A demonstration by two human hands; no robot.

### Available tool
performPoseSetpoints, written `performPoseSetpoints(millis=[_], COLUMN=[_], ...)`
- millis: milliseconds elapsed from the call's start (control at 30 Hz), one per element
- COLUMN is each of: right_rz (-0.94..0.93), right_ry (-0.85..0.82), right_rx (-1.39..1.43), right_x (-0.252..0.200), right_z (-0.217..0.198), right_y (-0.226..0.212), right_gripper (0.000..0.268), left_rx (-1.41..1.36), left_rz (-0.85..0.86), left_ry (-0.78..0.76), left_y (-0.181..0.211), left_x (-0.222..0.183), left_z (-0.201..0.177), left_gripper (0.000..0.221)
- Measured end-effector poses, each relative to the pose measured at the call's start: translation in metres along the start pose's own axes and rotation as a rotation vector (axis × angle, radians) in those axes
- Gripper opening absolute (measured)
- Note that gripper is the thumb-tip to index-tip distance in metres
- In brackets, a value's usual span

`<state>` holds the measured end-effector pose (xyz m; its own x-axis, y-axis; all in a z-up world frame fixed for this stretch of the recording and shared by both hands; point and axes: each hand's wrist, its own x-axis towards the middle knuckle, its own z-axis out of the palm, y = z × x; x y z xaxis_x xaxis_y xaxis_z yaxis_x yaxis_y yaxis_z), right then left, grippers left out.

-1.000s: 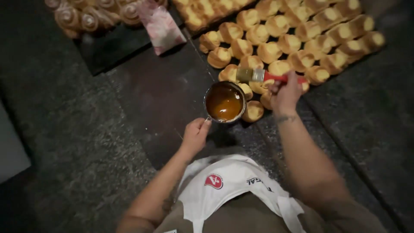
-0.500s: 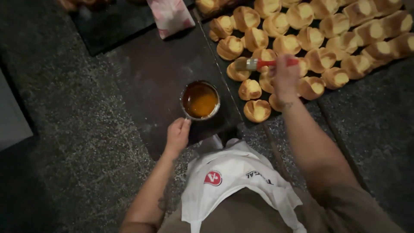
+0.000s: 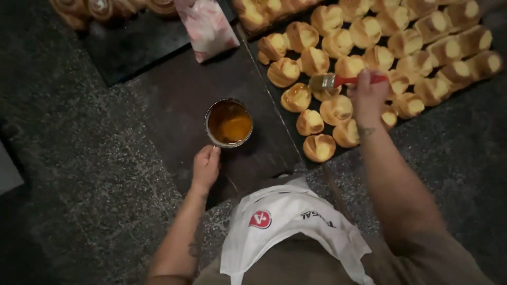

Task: Glazing cinnamon rolls and other pastries using a pastry brush and a pot of glaze

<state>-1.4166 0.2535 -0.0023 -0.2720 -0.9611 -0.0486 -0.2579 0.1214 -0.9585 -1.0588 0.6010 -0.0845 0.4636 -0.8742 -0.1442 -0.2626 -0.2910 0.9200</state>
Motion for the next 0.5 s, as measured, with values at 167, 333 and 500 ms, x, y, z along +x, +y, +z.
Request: performPoseSetpoints(millis=[167,333,500], right_rz=[-0.031,-0.11,0.127], right_ry=[-0.237,-0.088,-0.32], right_rx=[0.078,0.026,-0.008], right_x=[-0.05,0.034,-0.022], right_z=[0.065,0.048,0.089], right_y=[-0.09,-0.003,-0.122], right_gripper=[0.022,0.02,0.024], left_rx=[-0.016,-0.001,0.081], left_rz=[-0.091,-0.101,0.009], left_ry=[0.01,0.019,0.154], left_y=[0.006,0.041,0.048], left_x=[0.0,-0.001,-0.019], left_z=[-0.003,-0.013,-0.028], left_gripper=[0.034,0.024,0.015])
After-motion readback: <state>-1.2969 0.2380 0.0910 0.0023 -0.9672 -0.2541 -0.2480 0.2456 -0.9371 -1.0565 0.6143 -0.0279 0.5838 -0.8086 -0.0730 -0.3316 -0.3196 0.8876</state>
